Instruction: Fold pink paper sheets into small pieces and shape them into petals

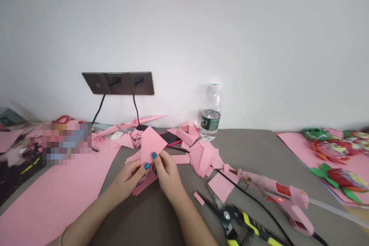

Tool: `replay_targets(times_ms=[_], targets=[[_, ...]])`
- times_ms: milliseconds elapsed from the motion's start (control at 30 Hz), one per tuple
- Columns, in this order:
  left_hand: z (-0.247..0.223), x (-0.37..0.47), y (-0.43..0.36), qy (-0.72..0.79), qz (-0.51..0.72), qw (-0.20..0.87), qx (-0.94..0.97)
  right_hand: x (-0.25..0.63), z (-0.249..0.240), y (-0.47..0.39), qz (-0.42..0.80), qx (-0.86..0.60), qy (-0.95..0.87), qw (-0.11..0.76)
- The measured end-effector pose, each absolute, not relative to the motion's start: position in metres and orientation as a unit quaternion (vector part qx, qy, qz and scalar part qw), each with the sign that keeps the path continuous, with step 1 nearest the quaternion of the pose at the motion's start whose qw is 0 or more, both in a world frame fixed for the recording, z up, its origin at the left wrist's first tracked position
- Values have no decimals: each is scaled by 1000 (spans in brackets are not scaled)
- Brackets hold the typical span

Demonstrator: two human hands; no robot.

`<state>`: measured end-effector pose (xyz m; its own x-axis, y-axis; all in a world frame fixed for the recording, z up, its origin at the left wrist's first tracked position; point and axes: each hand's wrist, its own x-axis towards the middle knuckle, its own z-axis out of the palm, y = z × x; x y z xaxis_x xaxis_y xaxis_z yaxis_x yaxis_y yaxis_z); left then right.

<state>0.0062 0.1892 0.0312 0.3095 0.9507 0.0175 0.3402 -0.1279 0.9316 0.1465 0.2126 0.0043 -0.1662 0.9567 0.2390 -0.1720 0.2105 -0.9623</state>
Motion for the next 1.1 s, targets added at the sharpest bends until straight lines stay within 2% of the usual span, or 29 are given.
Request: replay_targets(times_ms=[467,533,633,733,867,967,1100], targets=[[33,7,188,489,372,454,645,148,3,209,489,-353,-606,519],[32,5,190,508,412,435,619,150,5,209,418,-372,-627,543],[31,0,194,532,477,405,570,155,6,212,220,-455,-653,564],[31,-3,196,543,513,385,542,155,0,218,93,-551,-684,469],[33,0,196,542,515,386,540,150,-9,221,76,-604,-718,339],[35,2,195,539,512,393,541,149,-10,221,91,-606,-721,324],[37,2,195,543,508,389,544,150,-11,221,101,-591,-715,359]])
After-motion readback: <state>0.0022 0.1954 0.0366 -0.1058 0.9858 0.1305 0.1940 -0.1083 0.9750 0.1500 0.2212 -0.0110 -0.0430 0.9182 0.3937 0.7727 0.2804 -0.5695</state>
